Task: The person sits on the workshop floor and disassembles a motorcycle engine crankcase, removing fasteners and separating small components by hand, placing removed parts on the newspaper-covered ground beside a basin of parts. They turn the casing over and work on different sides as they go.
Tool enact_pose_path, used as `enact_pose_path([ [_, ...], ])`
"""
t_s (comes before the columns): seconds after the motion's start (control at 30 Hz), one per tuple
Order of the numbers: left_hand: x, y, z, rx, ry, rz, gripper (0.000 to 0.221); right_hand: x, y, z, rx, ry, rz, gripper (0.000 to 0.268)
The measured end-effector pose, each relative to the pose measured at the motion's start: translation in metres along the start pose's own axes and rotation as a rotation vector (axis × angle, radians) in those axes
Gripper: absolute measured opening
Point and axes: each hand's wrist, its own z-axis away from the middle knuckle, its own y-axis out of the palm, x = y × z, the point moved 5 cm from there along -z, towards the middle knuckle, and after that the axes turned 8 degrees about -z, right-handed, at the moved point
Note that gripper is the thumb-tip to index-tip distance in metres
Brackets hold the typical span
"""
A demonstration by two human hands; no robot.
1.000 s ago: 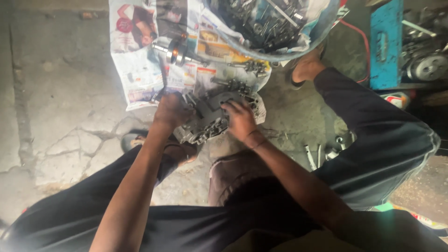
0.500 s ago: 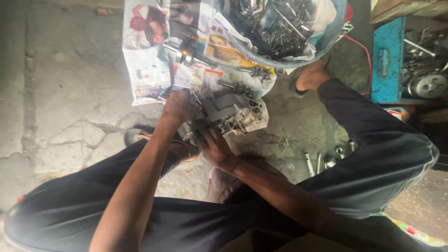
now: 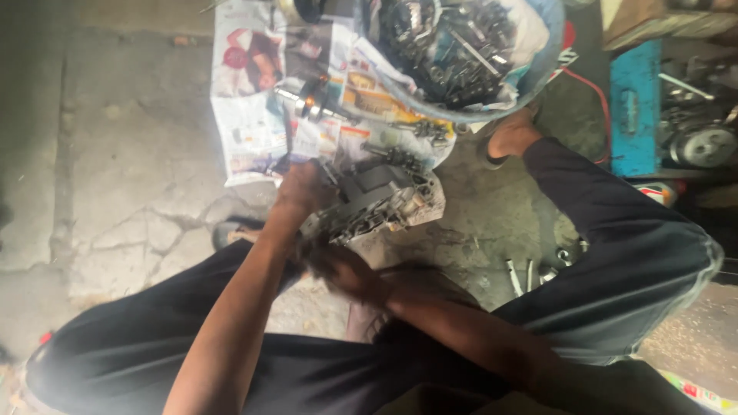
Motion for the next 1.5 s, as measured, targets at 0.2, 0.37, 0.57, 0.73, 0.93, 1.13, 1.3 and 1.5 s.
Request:
enact_pose_path([
  [0.2, -0.005, 0.001, -0.008, 0.015, 0.036, -0.111, 0.057, -0.041, -0.035, -0.008, 0.083, 0.022, 0.438, 0.038],
  [0.37, 0.0, -0.002, -0.008, 0.062, 0.015, -0.051, 0.053, -0.118, -0.042, 0.075, 0.164, 0.362, 0.499, 0.035],
  [0.57, 0.0, 0.001, -0.007, 0.03, 0.007, -0.016, 0.051, -0.184, -0.054, 0.136, -0.003, 0.924, 0.273, 0.031],
  [0.73, 0.004, -0.007, -0.006, 0.04, 0.005, -0.059, 0.053, -0.156, -0.023, 0.086, -0.31, 0.982, -0.136, 0.028],
  [0.93, 0.009, 0.001, -0.013, 0.016, 0.021, -0.043, 0.051, -0.144, -0.039, 0.063, -0.44, 1.091, -0.28, 0.037],
  [1.13, 0.012, -0.001, -0.007, 0.033, -0.001, -0.031, 0.049, -0.167, -0.044, 0.084, -0.343, 1.189, -0.34, 0.036],
  [1.3, 0.01, -0.002, -0.011, -0.031, 0.054, 0.013, 0.05, -0.186, -0.049, 0.113, -0.547, 1.031, -0.202, 0.033],
  [1.5, 0.007, -0.003, -0.007, 0.073, -0.007, -0.031, 0.051, -0.144, -0.05, 0.09, -0.495, 0.834, 0.028, 0.069],
])
